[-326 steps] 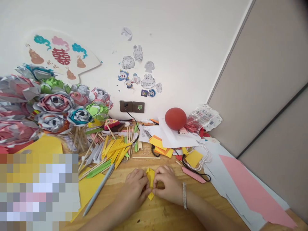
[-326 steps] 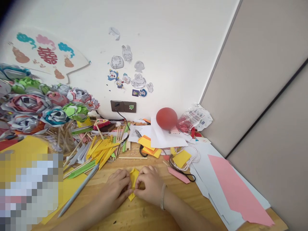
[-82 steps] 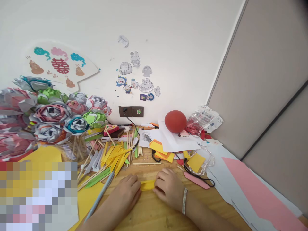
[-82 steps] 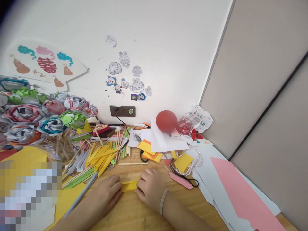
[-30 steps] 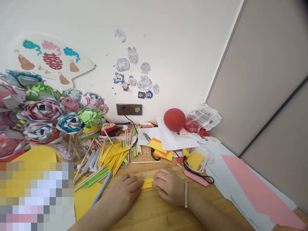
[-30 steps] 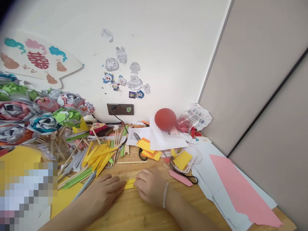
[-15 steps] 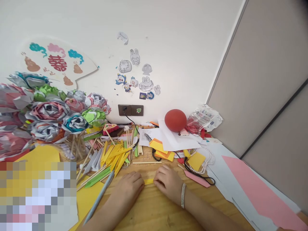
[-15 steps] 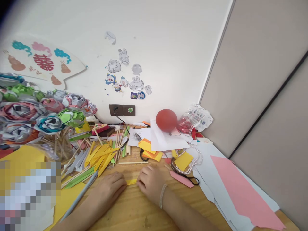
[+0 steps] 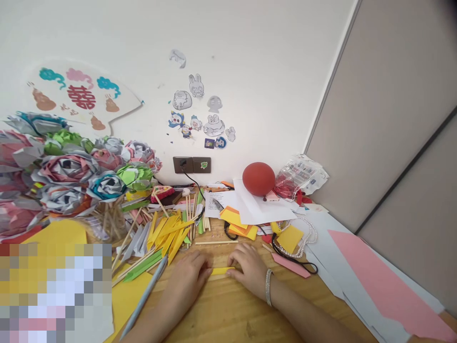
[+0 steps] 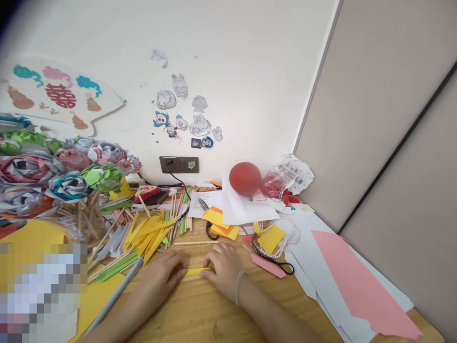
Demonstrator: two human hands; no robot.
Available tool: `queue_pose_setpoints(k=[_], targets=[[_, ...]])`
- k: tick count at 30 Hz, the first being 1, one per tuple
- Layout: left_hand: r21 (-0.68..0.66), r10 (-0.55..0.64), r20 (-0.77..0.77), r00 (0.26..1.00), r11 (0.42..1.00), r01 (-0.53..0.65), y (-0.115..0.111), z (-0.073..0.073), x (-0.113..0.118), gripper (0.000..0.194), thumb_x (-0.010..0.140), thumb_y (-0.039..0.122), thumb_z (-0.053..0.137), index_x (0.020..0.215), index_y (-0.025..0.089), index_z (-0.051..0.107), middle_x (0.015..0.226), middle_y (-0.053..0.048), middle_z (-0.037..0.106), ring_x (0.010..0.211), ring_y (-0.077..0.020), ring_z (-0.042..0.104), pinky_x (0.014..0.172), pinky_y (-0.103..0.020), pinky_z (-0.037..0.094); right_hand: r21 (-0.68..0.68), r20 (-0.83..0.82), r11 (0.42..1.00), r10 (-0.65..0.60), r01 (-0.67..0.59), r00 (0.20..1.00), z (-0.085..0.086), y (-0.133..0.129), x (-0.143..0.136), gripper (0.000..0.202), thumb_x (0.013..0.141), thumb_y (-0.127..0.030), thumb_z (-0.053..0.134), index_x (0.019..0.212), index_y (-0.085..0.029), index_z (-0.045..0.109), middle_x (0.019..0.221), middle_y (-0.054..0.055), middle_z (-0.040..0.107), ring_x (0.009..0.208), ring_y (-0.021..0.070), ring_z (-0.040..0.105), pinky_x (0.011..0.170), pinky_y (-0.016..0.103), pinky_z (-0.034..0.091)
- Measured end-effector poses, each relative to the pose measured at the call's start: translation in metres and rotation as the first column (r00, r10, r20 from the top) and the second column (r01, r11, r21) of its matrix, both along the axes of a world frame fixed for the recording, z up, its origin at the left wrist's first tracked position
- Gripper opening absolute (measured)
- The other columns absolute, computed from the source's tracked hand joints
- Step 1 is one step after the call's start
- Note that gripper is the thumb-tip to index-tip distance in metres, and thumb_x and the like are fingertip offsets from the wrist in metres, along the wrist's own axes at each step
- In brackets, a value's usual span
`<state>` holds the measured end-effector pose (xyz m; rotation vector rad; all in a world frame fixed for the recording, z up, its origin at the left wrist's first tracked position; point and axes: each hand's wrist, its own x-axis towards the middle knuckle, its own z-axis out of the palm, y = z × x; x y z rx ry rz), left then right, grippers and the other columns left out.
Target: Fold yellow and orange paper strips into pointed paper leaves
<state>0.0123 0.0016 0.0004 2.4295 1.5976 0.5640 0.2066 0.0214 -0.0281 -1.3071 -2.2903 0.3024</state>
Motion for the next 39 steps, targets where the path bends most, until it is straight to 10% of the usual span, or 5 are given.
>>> queue_pose_setpoints(k=[10, 20, 39], targets=[[0.034, -0.064, 0.008, 0.998, 0.997, 0.064, -0.009, -0.010, 0.001, 0.013, 0.077, 0.010, 0.050, 0.072, 0.019, 0.057, 0.076, -0.001, 0.061, 0.073, -0.0172, 0.057, 0.067, -0.027, 0.044, 0.035, 0.064, 0.992, 0.122, -0.124, 0.990, 0.010, -0.008, -0.002, 0.011, 0.079, -0.020, 0.067, 0.078, -0.018, 0.057, 0.082, 0.000, 0.060, 0.080, 0.0160, 0.054, 0.070, 0.026, 0.038], [0.343, -0.217, -0.053, 0.975, 0.913, 0.221, -0.025, -0.006, 0.003, 0.023, 0.087, 0.010, 0.037, 0.073, 0.020, 0.053, 0.075, -0.001, 0.056, 0.069, -0.0161, 0.052, 0.064, -0.026, 0.045, 0.415, 0.257, 0.852, 0.228, -0.320, 0.939, 0.003, -0.018, 0.001, 0.030, 0.093, -0.015, 0.036, 0.070, -0.018, 0.055, 0.066, 0.002, 0.053, 0.061, 0.0151, 0.047, 0.053, 0.028, 0.033], [0.086, -0.191, -0.155, 0.969, 0.975, 0.206, -0.022, -0.002, -0.011, 0.020, 0.085, 0.013, 0.039, 0.072, 0.020, 0.053, 0.071, 0.000, 0.061, 0.065, -0.0148, 0.059, 0.061, -0.023, 0.044, 0.103, 0.031, 0.912, 0.396, -0.397, 0.918, 0.007, -0.011, 0.017, 0.026, 0.094, -0.019, 0.039, 0.101, -0.017, 0.064, 0.087, 0.005, 0.069, 0.080, 0.0136, 0.063, 0.073, 0.023, 0.049]])
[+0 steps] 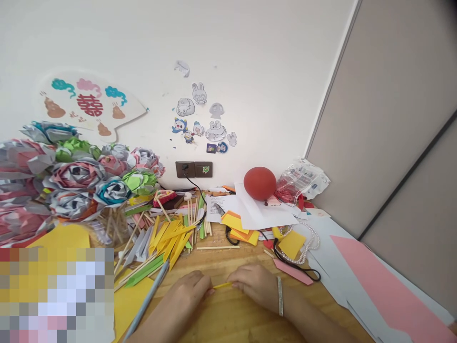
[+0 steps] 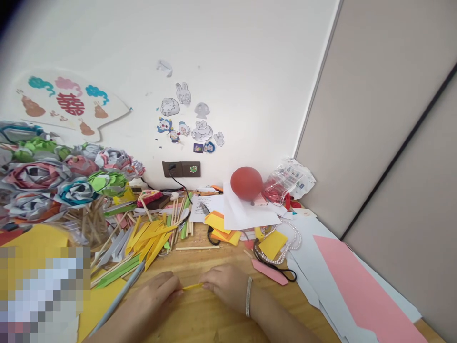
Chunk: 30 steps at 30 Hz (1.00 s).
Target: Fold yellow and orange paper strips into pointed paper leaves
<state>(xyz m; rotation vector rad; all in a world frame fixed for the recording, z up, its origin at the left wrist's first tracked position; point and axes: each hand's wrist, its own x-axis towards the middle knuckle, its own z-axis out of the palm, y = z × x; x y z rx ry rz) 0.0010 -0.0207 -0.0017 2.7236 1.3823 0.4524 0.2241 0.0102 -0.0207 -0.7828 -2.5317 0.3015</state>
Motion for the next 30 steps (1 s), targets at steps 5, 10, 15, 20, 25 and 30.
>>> queue_pose_setpoints(k=[5, 10, 15, 20, 25, 30], targets=[[0.273, 0.136, 0.061, 0.989, 0.951, -0.148, 0.010, 0.015, -0.033, 0.026, 0.078, 0.014, 0.037, 0.096, 0.018, 0.056, 0.084, -0.007, 0.063, 0.078, -0.0199, 0.060, 0.068, -0.029, 0.045, 0.110, -0.149, 0.973, -0.186, 0.204, 0.971, -0.003, 0.015, 0.013, 0.033, 0.091, -0.013, 0.036, 0.115, -0.021, 0.058, 0.103, 0.006, 0.066, 0.095, 0.0172, 0.060, 0.083, 0.031, 0.048], [0.442, 0.601, 0.046, 0.798, 0.704, -0.556, 0.033, 0.026, -0.064, 0.041, 0.091, 0.031, 0.025, 0.102, 0.010, 0.059, 0.071, -0.012, 0.066, 0.068, -0.0264, 0.063, 0.057, -0.032, 0.045, 0.177, -0.103, 0.878, -0.433, 0.445, 0.896, 0.000, 0.031, 0.024, 0.041, 0.081, -0.011, 0.047, 0.121, -0.017, 0.055, 0.125, 0.011, 0.055, 0.113, 0.0256, 0.048, 0.097, 0.045, 0.040], [0.499, 0.692, -0.109, 0.714, 0.659, -0.563, 0.033, 0.026, -0.050, 0.059, 0.093, 0.043, 0.024, 0.133, 0.001, 0.036, 0.076, -0.015, 0.067, 0.070, -0.0290, 0.064, 0.054, -0.032, 0.045, 0.104, 0.062, 0.872, -0.486, 0.479, 0.872, 0.000, 0.031, 0.021, 0.043, 0.077, -0.011, 0.053, 0.120, -0.015, 0.057, 0.128, 0.008, 0.053, 0.115, 0.0274, 0.044, 0.102, 0.045, 0.035], [0.538, 0.543, -0.122, 0.831, 0.740, -0.404, 0.022, 0.026, -0.038, 0.048, 0.093, 0.039, 0.028, 0.114, 0.005, 0.055, 0.089, -0.016, 0.064, 0.083, -0.0303, 0.061, 0.062, -0.036, 0.048, 0.097, 0.024, 0.828, -0.557, 0.553, 0.830, 0.001, 0.030, 0.018, 0.043, 0.077, -0.014, 0.058, 0.120, -0.012, 0.055, 0.117, 0.011, 0.058, 0.108, 0.0265, 0.046, 0.098, 0.041, 0.037], [0.455, 0.327, -0.084, 0.941, 0.853, -0.256, 0.017, 0.018, -0.029, 0.032, 0.092, 0.029, 0.033, 0.092, 0.017, 0.063, 0.086, -0.010, 0.063, 0.079, -0.0255, 0.060, 0.070, -0.038, 0.048, 0.141, 0.011, 0.801, -0.589, 0.582, 0.808, -0.002, 0.035, 0.020, 0.034, 0.076, -0.011, 0.058, 0.109, -0.012, 0.060, 0.119, 0.010, 0.058, 0.109, 0.0253, 0.047, 0.098, 0.037, 0.037], [0.399, 0.188, -0.106, 0.976, 0.908, -0.132, 0.011, 0.014, -0.017, 0.027, 0.089, 0.021, 0.038, 0.079, 0.020, 0.062, 0.083, -0.006, 0.063, 0.077, -0.0223, 0.059, 0.066, -0.034, 0.048, 0.192, 0.016, 0.759, -0.636, 0.622, 0.772, -0.004, 0.040, 0.023, 0.026, 0.076, -0.004, 0.056, 0.098, -0.015, 0.064, 0.097, 0.008, 0.066, 0.093, 0.0241, 0.055, 0.084, 0.035, 0.044]])
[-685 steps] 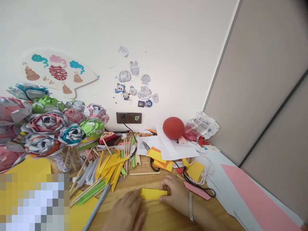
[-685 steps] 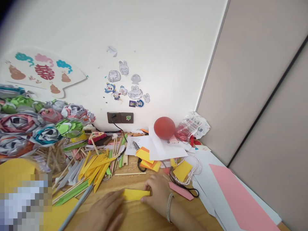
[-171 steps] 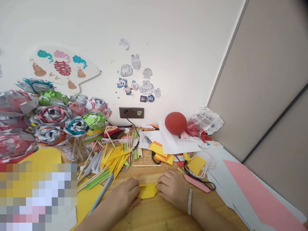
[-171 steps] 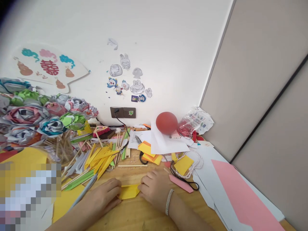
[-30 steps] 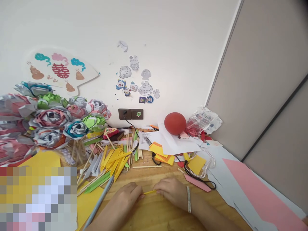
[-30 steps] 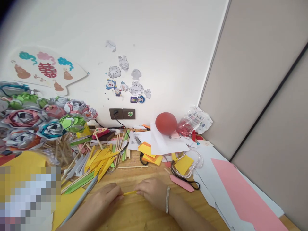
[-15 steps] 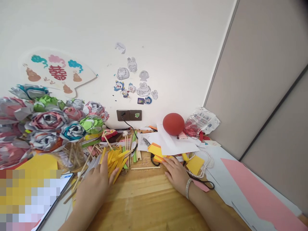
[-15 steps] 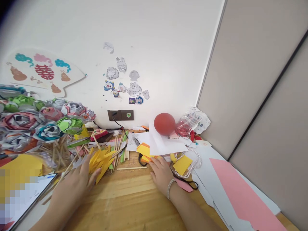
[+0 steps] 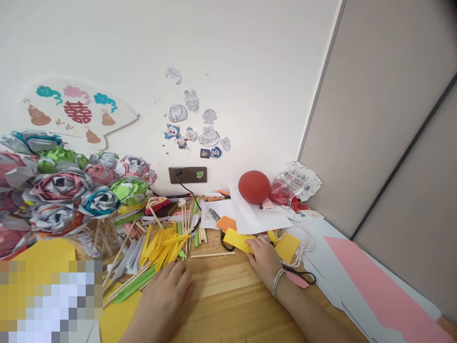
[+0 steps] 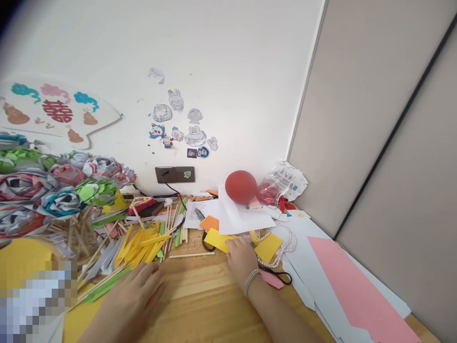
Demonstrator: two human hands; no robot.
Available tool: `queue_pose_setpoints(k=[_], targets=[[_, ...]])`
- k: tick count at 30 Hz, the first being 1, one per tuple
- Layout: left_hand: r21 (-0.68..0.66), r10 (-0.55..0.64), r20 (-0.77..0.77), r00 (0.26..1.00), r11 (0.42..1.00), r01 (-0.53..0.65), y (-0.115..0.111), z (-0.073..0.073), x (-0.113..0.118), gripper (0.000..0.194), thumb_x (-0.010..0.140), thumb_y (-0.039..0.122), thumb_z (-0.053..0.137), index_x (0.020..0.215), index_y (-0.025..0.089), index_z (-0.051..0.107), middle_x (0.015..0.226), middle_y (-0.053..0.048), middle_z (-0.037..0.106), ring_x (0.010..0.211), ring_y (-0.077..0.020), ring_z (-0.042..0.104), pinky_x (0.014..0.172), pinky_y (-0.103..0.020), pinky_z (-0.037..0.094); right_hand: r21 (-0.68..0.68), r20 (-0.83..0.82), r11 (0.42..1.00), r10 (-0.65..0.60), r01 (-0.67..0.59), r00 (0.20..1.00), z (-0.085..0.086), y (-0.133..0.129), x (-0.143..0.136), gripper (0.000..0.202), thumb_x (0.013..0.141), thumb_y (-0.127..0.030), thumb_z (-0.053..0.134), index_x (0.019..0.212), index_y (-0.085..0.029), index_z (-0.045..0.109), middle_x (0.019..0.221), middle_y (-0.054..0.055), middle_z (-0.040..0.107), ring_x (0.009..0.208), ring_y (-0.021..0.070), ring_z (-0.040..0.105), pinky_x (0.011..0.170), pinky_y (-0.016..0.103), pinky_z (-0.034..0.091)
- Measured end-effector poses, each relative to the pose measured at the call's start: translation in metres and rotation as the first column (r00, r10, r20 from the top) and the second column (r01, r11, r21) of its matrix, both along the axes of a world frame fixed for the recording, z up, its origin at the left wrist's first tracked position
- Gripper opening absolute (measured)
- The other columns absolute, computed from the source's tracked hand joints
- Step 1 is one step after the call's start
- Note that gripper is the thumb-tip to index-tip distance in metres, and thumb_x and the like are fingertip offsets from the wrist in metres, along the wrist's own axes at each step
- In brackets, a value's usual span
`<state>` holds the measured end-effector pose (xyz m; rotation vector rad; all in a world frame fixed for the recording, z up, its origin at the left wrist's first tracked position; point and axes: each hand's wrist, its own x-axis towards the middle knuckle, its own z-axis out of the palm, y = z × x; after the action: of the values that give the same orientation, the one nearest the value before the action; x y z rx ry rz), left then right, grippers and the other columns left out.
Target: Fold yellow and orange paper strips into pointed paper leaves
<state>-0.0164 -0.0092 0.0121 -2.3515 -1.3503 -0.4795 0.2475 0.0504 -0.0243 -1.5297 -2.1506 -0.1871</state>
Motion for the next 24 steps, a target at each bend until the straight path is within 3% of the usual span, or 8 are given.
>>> queue_pose_setpoints(k=[5, 9, 13, 18, 24], targets=[[-0.094, -0.032, -0.034, 0.999, 0.995, 0.028, -0.004, 0.000, 0.004, 0.022, 0.084, 0.013, 0.043, 0.074, 0.021, 0.061, 0.080, -0.005, 0.062, 0.076, -0.0230, 0.059, 0.066, -0.035, 0.046, 0.067, 0.044, 0.997, 0.021, -0.024, 0.999, -0.007, 0.005, 0.004, 0.020, 0.077, -0.004, 0.057, 0.091, -0.017, 0.064, 0.092, 0.007, 0.067, 0.087, 0.0231, 0.055, 0.078, 0.035, 0.044], [-0.071, -0.050, -0.034, 0.998, 0.996, 0.048, -0.002, -0.004, 0.002, 0.023, 0.085, 0.012, 0.043, 0.072, 0.020, 0.060, 0.078, -0.004, 0.061, 0.073, -0.0225, 0.057, 0.065, -0.034, 0.045, 0.121, 0.056, 0.993, 0.007, -0.014, 0.998, -0.012, 0.007, 0.008, 0.020, 0.082, -0.003, 0.051, 0.081, -0.018, 0.063, 0.074, 0.004, 0.065, 0.076, 0.0209, 0.055, 0.068, 0.031, 0.043], [-0.044, -0.088, -0.040, 0.995, 0.995, 0.086, 0.000, -0.008, 0.001, 0.024, 0.086, 0.011, 0.041, 0.072, 0.020, 0.058, 0.076, -0.004, 0.059, 0.071, -0.0221, 0.056, 0.063, -0.033, 0.043, 0.158, 0.049, 0.987, -0.010, 0.002, 0.999, -0.009, 0.006, 0.010, 0.019, 0.085, -0.006, 0.051, 0.072, -0.018, 0.059, 0.072, 0.004, 0.062, 0.075, 0.0203, 0.053, 0.067, 0.030, 0.041], [-0.027, -0.110, -0.038, 0.993, 0.994, 0.109, 0.000, -0.011, 0.003, 0.025, 0.082, 0.004, 0.042, 0.071, 0.019, 0.058, 0.075, -0.004, 0.059, 0.070, -0.0218, 0.055, 0.063, -0.033, 0.042, 0.126, 0.056, 0.992, 0.012, -0.019, 0.998, -0.007, 0.003, 0.008, 0.015, 0.080, -0.013, 0.063, 0.067, -0.019, 0.056, 0.074, 0.002, 0.062, 0.075, 0.0185, 0.055, 0.066, 0.028, 0.042], [-0.003, -0.132, -0.051, 0.990, 0.991, 0.132, -0.004, -0.006, 0.007, 0.026, 0.084, 0.006, 0.041, 0.068, 0.019, 0.057, 0.072, -0.003, 0.059, 0.067, -0.0195, 0.053, 0.061, -0.030, 0.039, 0.099, 0.092, 0.994, 0.026, -0.035, 0.995, -0.011, -0.001, 0.008, 0.023, 0.084, -0.003, 0.049, 0.071, -0.019, 0.059, 0.074, 0.002, 0.063, 0.077, 0.0178, 0.056, 0.068, 0.027, 0.042]])
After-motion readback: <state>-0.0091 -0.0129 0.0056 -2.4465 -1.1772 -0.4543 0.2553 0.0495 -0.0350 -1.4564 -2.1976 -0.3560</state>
